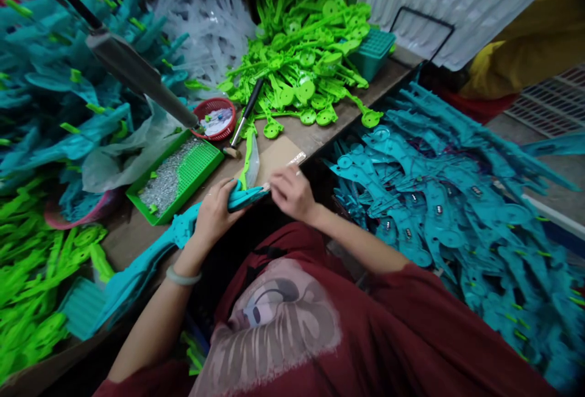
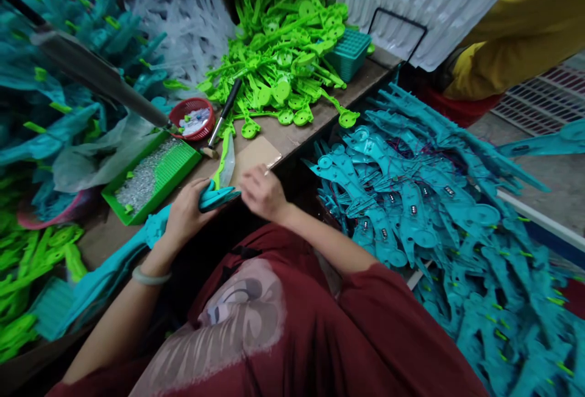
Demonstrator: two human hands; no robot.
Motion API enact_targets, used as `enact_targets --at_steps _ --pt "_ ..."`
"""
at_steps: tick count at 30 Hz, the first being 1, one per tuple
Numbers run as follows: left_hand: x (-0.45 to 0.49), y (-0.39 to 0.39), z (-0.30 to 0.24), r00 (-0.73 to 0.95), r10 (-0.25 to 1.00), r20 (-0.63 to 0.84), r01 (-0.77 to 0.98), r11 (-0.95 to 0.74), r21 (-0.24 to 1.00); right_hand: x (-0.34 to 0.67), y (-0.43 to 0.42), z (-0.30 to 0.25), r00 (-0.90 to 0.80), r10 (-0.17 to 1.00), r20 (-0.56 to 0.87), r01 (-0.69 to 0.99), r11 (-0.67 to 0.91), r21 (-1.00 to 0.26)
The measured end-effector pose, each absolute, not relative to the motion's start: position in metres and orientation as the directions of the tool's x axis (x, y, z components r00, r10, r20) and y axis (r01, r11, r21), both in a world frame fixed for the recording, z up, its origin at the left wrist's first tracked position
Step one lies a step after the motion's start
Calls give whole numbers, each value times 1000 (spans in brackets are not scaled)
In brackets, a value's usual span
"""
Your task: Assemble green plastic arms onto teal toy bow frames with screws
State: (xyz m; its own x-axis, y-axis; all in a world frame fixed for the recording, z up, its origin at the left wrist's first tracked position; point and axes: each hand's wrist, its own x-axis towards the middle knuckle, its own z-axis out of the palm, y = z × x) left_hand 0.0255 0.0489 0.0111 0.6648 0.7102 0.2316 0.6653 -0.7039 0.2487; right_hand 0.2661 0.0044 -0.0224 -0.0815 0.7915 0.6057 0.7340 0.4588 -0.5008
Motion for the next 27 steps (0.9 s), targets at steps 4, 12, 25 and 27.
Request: enact_targets --at_steps 4,12,25,27 --pt "35 60 14 657 724 207 661 -687 302 229 -38 -34 -184 792 582 723 510 -465" --pt "37 62 14 654 733 190 662 -675 326 212 -28 -44 -93 827 555 819 381 -430" --pt "33 57 8 654 726 214 678 -688 261 233 -17 -22 -138 805 578 774 451 -444" --pt "27 55 5 680 704 206 659 -710 249 248 -8 -17 -32 806 591 681 451 -577"
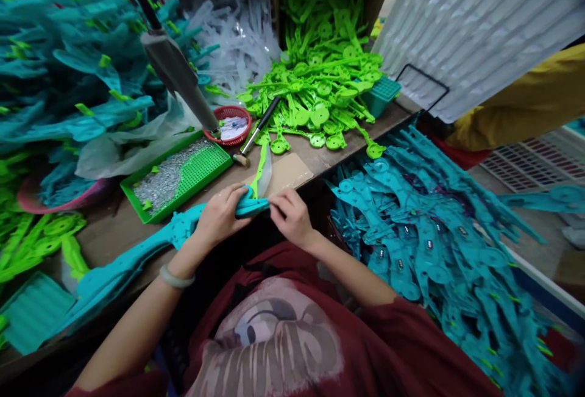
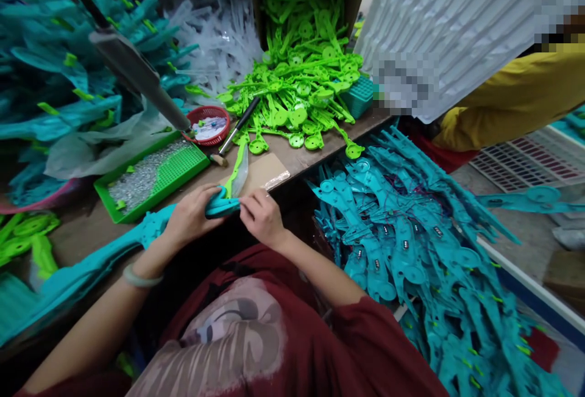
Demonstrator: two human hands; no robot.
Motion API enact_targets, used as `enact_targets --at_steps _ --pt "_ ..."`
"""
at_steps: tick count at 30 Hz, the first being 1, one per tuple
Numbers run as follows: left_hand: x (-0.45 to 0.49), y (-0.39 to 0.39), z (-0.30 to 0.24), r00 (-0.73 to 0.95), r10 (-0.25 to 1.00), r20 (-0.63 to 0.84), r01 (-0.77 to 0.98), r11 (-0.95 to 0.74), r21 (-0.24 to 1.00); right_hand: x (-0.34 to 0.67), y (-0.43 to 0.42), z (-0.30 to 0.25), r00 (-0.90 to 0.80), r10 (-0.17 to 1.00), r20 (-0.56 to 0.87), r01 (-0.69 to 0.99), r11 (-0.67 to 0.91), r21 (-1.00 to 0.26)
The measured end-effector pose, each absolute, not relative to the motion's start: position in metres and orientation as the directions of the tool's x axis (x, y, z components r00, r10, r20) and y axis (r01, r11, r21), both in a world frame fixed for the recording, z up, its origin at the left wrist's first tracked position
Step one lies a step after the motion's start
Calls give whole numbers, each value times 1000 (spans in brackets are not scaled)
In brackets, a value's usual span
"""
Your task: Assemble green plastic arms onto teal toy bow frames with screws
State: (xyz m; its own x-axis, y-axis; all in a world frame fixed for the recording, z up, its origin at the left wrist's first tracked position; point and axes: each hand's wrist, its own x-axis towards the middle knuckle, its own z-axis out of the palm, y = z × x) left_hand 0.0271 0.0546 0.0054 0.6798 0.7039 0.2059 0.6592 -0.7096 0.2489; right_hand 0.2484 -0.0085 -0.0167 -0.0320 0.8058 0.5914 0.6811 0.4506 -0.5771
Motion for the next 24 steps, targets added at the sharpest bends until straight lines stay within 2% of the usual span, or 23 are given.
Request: enact_targets --at_steps 2,4,6,9,12,16,19,22,24 --pt "21 51 4 704 681 202 639 -732 238 265 6 -13 82 831 550 629 384 -676" --pt "17 48 4 713 667 215 628 -745 226 278 24 -14 58 870 489 612 356 -706" --pt "16 47 4 713 661 235 623 -750 222 284 45 -18 -78 892 446 603 398 -691" --pt "20 52 4 711 657 248 613 -753 238 280 79 -26 -253 865 434 586 494 -642" --pt "26 60 3 702 668 246 616 -743 261 272 114 -23 -310 840 446 593 538 -599" --pt "28 66 2 690 686 232 626 -726 285 272 144 8 -270 838 474 634 525 -567" --pt "28 66 2 689 691 217 616 -717 327 275 123 26 -241 781 576 623 580 -526" --pt "27 68 4 693 693 198 602 -708 369 274 63 16 -164 702 693 657 602 -454" --pt "28 69 5 696 694 182 599 -702 385 268 19 -5 -233 635 736 686 644 -339"
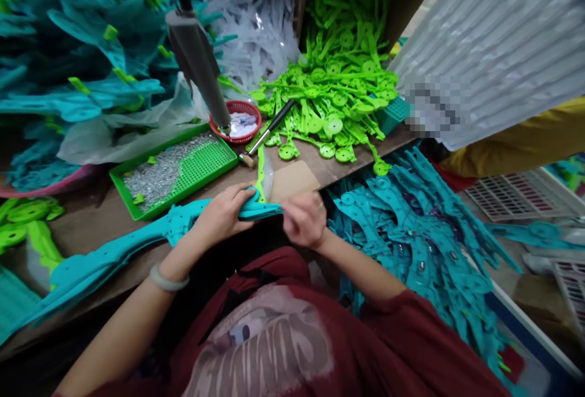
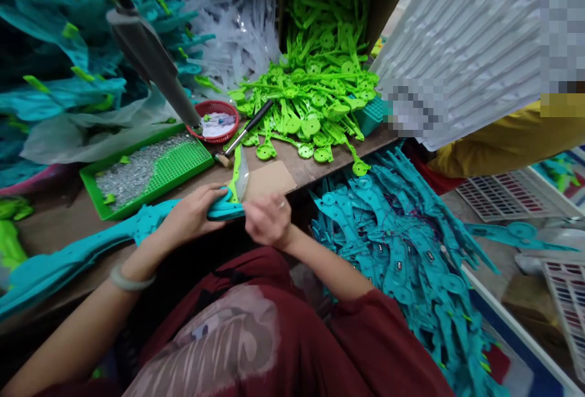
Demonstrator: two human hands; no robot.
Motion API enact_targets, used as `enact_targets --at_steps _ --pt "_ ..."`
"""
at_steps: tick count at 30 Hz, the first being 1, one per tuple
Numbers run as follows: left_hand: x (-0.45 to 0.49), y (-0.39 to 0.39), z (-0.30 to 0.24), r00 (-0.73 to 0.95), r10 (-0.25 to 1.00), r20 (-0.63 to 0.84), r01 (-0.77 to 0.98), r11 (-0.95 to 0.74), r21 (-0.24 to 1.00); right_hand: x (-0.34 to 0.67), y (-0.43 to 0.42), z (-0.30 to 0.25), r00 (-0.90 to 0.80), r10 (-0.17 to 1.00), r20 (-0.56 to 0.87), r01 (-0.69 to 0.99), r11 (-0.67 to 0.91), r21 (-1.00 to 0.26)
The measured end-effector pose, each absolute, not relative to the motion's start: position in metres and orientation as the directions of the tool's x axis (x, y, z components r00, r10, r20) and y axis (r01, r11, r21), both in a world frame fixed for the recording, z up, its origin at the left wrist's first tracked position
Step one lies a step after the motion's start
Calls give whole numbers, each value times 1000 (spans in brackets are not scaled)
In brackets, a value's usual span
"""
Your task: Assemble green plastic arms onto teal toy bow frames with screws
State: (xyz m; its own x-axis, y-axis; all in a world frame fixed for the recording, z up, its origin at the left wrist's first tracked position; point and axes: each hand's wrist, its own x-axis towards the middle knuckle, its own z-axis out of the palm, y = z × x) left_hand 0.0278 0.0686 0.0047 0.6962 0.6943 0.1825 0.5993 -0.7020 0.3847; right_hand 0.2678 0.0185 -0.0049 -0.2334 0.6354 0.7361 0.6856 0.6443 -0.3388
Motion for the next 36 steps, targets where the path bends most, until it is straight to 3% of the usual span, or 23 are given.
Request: enact_targets --at_steps 4,11,14,18,21,24,30,36 --pt "30 68 10 702 690 175 604 -708 367 249 -31 -47 -404 587 701 678 707 -201" --pt "33 65 16 729 673 125 614 -723 317 226 -25 -55 -405 712 573 736 626 -257" --pt "32 66 16 736 663 136 598 -731 330 222 -25 -52 -399 727 558 775 593 -218" --pt "33 66 16 744 648 162 595 -754 278 219 -33 -54 -383 694 609 827 552 -109" --pt "36 58 12 709 673 212 643 -740 197 227 -37 -53 -336 570 750 799 594 -93" --pt "39 43 5 650 682 336 665 -724 184 244 -33 -46 -239 480 844 774 619 -133" --pt "40 26 -14 619 609 496 618 -767 171 269 6 -14 -147 565 812 769 581 -265" --pt "58 15 -21 537 591 602 689 -719 92 265 60 35 -106 533 840 659 670 -342"
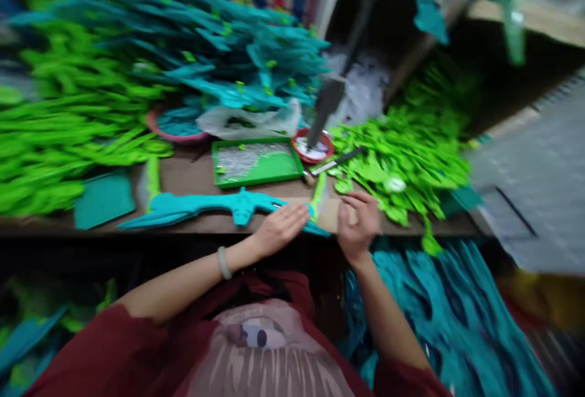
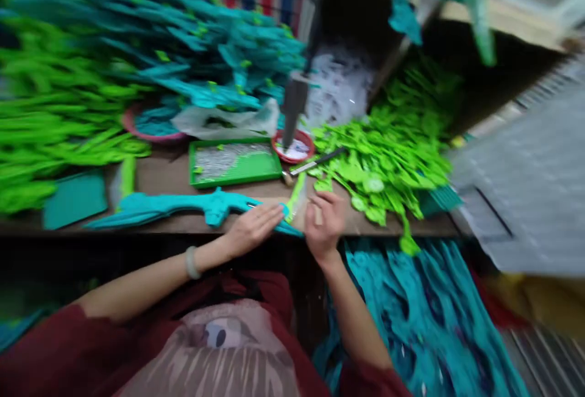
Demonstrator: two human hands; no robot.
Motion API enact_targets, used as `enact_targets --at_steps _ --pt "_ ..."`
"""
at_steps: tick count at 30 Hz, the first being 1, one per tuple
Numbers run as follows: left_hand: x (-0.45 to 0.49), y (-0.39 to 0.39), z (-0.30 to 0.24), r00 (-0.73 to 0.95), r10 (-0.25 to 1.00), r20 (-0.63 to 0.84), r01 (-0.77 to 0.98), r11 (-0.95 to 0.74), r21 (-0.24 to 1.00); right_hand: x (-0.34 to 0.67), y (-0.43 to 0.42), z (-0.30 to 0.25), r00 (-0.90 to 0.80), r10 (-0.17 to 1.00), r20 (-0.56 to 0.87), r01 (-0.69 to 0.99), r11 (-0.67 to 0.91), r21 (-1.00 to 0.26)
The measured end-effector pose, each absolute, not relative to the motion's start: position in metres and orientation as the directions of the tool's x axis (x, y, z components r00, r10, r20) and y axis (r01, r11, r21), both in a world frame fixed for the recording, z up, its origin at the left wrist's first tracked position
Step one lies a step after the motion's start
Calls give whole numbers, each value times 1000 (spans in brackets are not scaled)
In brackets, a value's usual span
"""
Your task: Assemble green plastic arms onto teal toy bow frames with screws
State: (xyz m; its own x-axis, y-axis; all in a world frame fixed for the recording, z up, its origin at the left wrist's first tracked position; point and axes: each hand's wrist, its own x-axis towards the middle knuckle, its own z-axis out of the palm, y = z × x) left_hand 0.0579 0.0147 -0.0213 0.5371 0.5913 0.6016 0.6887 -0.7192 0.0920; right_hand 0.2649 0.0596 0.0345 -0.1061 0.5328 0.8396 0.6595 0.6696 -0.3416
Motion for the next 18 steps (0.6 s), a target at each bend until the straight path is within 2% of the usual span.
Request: enact_targets --at_steps 3,4,6,7,8,9,10,11,12,14,15,18 --pt "53 -4 -14 488 600 634 755 -655 39 248 85 59 -63 429 901 641 709 -294" --pt "46 -16 -11 462 601 652 752 -655 72 239 90 65 -92 374 923 624 744 -239" --pt "27 -49 -7 346 592 728 724 -662 195 218 92 72 -279 302 912 523 844 -120" --pt "15 -69 -6 231 615 754 733 -619 281 205 89 72 -438 288 852 435 897 -79" --pt "2 -90 -7 24 661 750 745 -512 428 190 84 71 -598 271 754 338 939 -69" --pt "-12 -108 -8 -247 713 656 718 -320 618 173 80 68 -730 235 642 243 967 -77" --pt "-28 -124 -10 -528 692 492 596 -111 795 154 75 65 -822 187 537 163 982 -92" --pt "-43 -137 -13 -749 595 292 394 45 918 133 72 60 -877 140 460 103 989 -104" --pt "-58 -146 -15 -880 469 79 156 127 980 111 71 56 -907 99 410 59 992 -110" --pt "-83 -153 -19 -926 283 -251 -226 116 967 68 72 47 -939 62 339 12 989 -146" --pt "-92 -153 -20 -901 254 -353 -344 80 936 47 73 44 -953 64 296 10 984 -180" --pt "-105 -147 -17 -801 318 -508 -531 15 847 0 76 35 -985 66 159 20 961 -275"
